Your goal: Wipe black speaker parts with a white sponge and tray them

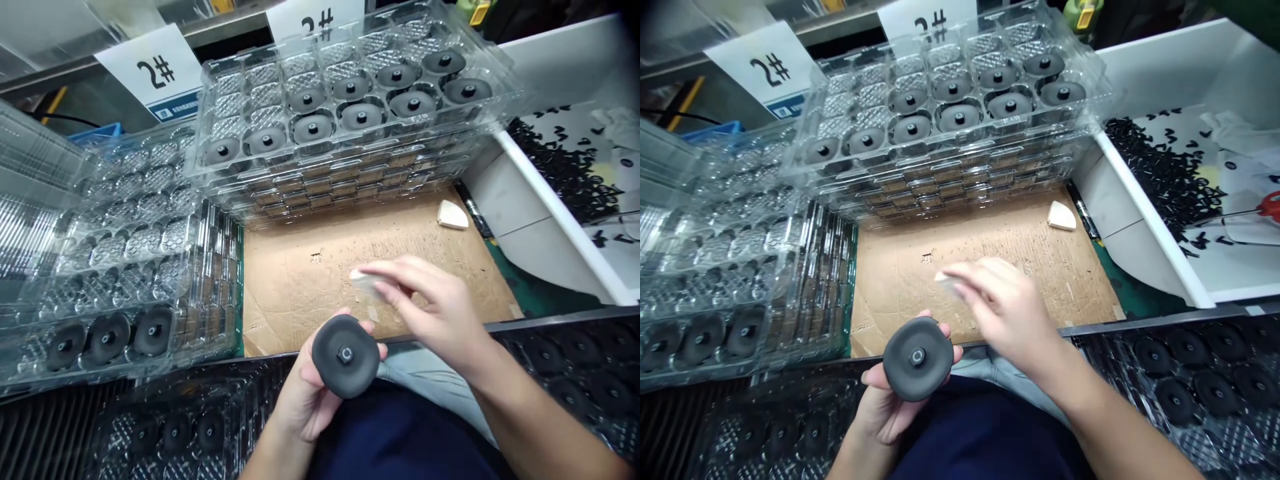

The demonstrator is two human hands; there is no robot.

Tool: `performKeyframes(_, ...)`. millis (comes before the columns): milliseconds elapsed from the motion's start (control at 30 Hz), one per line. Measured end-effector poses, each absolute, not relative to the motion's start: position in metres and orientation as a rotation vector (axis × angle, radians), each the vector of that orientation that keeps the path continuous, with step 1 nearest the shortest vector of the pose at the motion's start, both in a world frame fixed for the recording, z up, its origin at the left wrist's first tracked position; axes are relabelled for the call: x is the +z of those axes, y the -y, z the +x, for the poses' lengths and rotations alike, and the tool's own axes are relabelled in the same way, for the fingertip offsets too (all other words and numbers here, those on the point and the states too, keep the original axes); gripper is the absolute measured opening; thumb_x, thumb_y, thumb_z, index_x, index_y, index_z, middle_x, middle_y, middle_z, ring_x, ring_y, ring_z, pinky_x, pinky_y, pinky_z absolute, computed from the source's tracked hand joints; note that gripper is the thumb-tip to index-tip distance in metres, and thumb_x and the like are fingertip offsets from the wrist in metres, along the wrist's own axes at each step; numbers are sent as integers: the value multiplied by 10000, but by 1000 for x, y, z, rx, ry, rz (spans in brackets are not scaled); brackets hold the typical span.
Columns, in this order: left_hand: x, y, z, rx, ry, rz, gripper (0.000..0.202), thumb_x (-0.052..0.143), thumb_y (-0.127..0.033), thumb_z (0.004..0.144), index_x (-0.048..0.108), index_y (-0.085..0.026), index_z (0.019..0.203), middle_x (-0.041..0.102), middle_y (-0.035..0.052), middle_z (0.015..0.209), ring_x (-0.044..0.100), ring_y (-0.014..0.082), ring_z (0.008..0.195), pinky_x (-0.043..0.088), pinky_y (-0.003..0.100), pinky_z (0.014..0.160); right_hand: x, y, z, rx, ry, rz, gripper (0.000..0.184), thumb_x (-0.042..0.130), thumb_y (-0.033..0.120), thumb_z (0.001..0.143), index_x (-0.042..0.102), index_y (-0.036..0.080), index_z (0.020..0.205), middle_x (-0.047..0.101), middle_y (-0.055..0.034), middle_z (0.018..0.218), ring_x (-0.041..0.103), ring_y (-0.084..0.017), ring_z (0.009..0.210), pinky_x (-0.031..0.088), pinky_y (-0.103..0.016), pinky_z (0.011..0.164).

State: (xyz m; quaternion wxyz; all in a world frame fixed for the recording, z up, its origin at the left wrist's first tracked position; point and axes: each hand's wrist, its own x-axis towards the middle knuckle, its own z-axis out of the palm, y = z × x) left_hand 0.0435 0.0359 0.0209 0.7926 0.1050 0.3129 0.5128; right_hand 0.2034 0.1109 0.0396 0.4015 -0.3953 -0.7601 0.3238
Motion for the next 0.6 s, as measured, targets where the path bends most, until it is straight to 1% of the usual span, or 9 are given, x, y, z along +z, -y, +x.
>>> performKeyframes(67, 24, -35, 43, 1134, -613, 217, 539, 793, -426, 555, 659, -261, 1050, 708, 20, 1037, 682, 219, 904, 533, 264, 790, 18, -107, 209, 901, 1886, -1193, 210, 499, 208, 900, 633, 212, 1061, 660, -21, 902, 568, -123, 722, 436, -237, 618)
performKeyframes(133, 26, -35, 42, 1130, -597, 206, 527, 798, -409, 547, 667, -262, 1036, 712, 18, 1032, 683, 218, 909, 545, 248, 758, -7, -96, 212, 1009, 1971, -1213, 225, 483, 218, 905, 637, 213, 1069, 670, -31, 909, 590, -139, 755, 464, -257, 656)
performKeyframes(200, 26, -36, 42, 1132, -608, 197, 543, 805, -411, 521, 670, -264, 1026, 713, 19, 1030, 684, 219, 906, 556, 251, 744, -30, -83, 212, 1075, 2073, -1176, 214, 487, 195, 894, 667, 203, 1011, 679, -36, 844, 602, -161, 784, 478, -286, 698)
performKeyframes(267, 26, -38, 42, 1137, -626, 198, 549, 809, -409, 509, 672, -263, 1020, 712, 21, 1028, 685, 219, 894, 561, 254, 735, -41, -76, 213, 1098, 2116, -1168, 197, 501, 178, 880, 686, 191, 946, 672, -32, 766, 601, -161, 732, 481, -282, 662)
performKeyframes(300, 26, -39, 43, 1140, -631, 204, 547, 811, -404, 510, 671, -265, 1021, 711, 20, 1026, 686, 218, 886, 562, 254, 727, -40, -75, 214, 1100, 2103, -1195, 194, 502, 181, 881, 684, 188, 948, 668, -29, 755, 598, -155, 701, 480, -272, 635)
performKeyframes(367, 26, -39, 45, 1148, -642, 222, 535, 815, -386, 516, 672, -271, 1019, 711, 13, 1025, 687, 215, 877, 559, 257, 730, -25, -76, 216, 1081, 1991, -1267, 199, 499, 210, 894, 662, 194, 1006, 672, -36, 835, 603, -144, 704, 479, -251, 605)
performKeyframes(433, 27, -39, 48, 1159, -673, 230, 536, 822, -362, 515, 671, -282, 1023, 709, -2, 1032, 683, 210, 891, 553, 262, 760, 5, -77, 216, 997, 1807, -1300, 214, 502, 234, 902, 625, 223, 1077, 663, -34, 961, 606, -131, 748, 477, -226, 596)
performKeyframes(500, 28, -37, 52, 1179, -720, 244, 543, 836, -316, 515, 669, -276, 1031, 706, -8, 1038, 664, 193, 941, 529, 244, 819, 37, -75, 212, 877, 1718, -1191, 226, 518, 212, 893, 600, 223, 1104, 649, -31, 1029, 607, -129, 820, 486, -212, 641)
performKeyframes(600, 28, -34, 56, 1217, -804, 258, 458, 803, -275, 602, 666, -258, 1039, 699, 4, 1050, 624, 181, 1020, 473, 236, 910, 69, -68, 199, 781, 1911, -843, 238, 472, 127, 887, 603, 121, 1085, 662, -66, 920, 610, -148, 831, 501, -239, 735)
